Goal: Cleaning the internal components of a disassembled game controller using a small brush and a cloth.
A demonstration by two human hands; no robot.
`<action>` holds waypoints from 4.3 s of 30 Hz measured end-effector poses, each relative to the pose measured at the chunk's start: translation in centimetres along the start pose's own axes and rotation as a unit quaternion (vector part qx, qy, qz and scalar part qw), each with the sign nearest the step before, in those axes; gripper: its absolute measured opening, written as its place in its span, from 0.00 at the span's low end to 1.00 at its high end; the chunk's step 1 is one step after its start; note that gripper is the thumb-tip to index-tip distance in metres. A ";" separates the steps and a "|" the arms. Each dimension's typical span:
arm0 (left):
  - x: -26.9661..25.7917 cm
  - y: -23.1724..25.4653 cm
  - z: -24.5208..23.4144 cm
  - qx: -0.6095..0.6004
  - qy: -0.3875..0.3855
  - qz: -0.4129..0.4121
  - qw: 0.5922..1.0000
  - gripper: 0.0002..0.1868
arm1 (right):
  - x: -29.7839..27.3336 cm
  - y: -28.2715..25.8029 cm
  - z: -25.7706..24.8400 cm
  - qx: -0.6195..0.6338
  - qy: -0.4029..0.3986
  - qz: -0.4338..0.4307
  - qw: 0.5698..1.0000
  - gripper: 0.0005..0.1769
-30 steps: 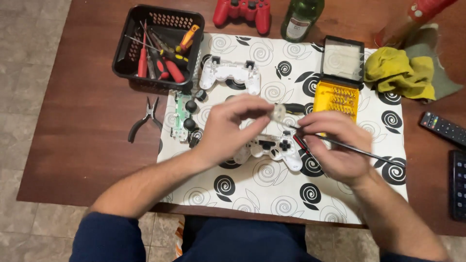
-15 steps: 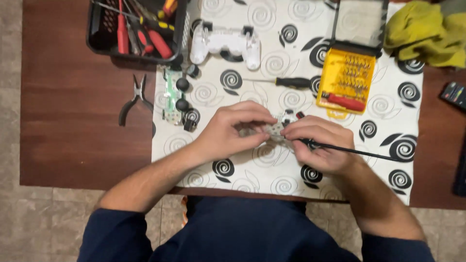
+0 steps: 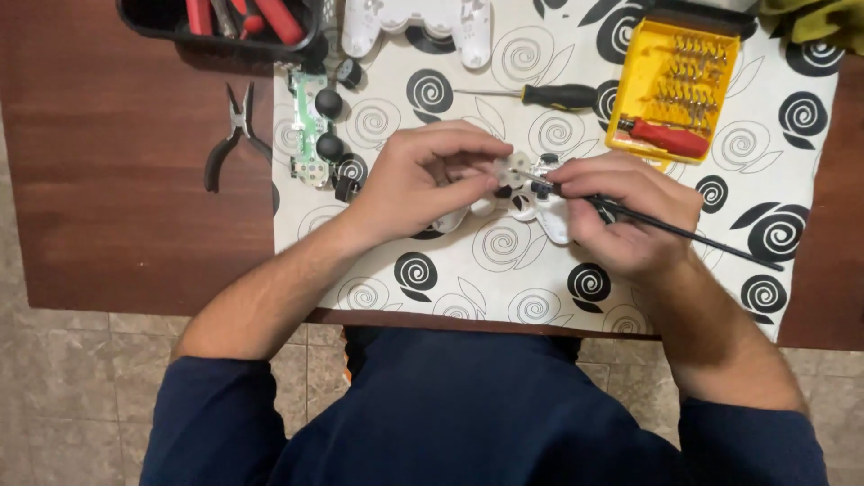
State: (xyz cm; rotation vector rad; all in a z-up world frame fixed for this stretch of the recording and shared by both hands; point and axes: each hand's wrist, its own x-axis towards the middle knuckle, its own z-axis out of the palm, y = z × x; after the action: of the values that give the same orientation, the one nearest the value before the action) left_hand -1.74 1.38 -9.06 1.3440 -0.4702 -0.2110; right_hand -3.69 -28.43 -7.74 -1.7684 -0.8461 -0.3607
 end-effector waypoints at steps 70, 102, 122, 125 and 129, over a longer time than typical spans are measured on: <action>-0.9 -0.3 1.9 0.114 0.074 0.055 0.989 0.16 | 0.8 -0.5 1.7 -0.076 0.038 -0.072 0.994 0.04; -1.1 -0.8 2.0 0.095 0.064 0.045 0.992 0.18 | 1.8 -1.8 2.2 -0.049 0.002 -0.080 0.996 0.03; -1.0 -0.1 1.8 0.094 0.073 0.052 0.991 0.16 | 0.5 -0.7 1.1 -0.102 0.030 -0.067 0.992 0.05; -1.0 -0.3 1.7 0.091 0.080 0.050 0.991 0.16 | -1.0 0.8 1.5 -0.078 0.029 -0.075 0.994 0.04; -1.0 -0.2 2.0 0.097 0.072 0.042 0.992 0.16 | 0.5 -0.9 1.7 -0.062 0.016 -0.068 0.996 0.03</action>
State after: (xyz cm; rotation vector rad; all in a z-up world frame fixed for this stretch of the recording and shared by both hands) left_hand -3.51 0.03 -9.16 1.5137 -0.4317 0.0024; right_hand -4.23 -26.53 -7.44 -1.8184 -0.9398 -0.5400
